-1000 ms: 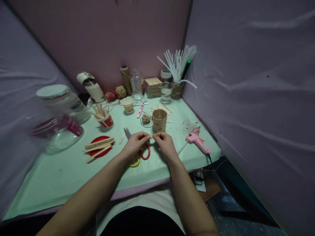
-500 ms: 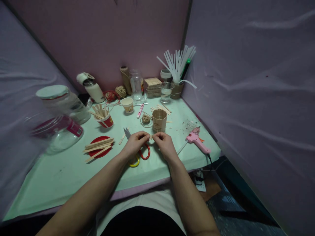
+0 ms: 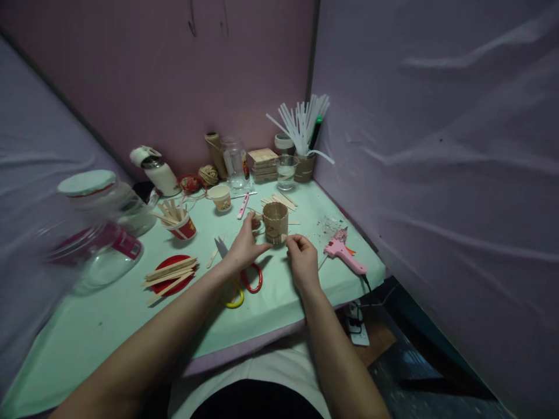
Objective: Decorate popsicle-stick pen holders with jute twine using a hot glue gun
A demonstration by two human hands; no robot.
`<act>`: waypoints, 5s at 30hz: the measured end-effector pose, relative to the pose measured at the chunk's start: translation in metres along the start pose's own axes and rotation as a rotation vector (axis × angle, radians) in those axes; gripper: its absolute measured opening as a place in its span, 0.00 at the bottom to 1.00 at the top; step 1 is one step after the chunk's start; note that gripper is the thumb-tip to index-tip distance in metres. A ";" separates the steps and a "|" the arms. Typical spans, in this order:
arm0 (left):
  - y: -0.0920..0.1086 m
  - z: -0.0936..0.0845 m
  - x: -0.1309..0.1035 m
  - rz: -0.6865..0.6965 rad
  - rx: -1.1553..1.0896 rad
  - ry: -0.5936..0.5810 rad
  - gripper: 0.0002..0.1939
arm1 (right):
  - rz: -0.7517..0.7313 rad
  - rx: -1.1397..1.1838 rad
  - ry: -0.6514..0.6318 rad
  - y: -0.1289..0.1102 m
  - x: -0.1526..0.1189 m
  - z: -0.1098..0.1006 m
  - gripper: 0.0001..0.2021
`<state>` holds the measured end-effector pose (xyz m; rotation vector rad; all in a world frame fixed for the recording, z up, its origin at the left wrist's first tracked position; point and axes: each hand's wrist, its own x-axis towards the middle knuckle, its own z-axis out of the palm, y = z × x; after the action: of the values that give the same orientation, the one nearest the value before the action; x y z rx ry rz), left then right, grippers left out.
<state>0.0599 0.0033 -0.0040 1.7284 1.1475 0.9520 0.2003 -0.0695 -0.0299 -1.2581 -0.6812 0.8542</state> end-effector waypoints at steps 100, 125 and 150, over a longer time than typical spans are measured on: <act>0.045 -0.008 -0.065 -0.404 -0.779 -0.146 0.30 | -1.869 -0.906 -0.551 -0.106 0.001 -0.028 0.12; 0.031 -0.006 -0.061 -0.364 -0.858 -0.008 0.30 | -1.061 -0.555 -0.328 -0.074 -0.007 0.010 0.05; 0.012 0.002 -0.057 -0.318 -0.772 0.117 0.28 | 0.092 0.018 -0.173 -0.056 -0.022 0.041 0.12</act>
<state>0.0484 -0.0538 -0.0015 0.8569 0.9127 1.1090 0.1637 -0.0718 0.0336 -1.2161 -0.7562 1.0513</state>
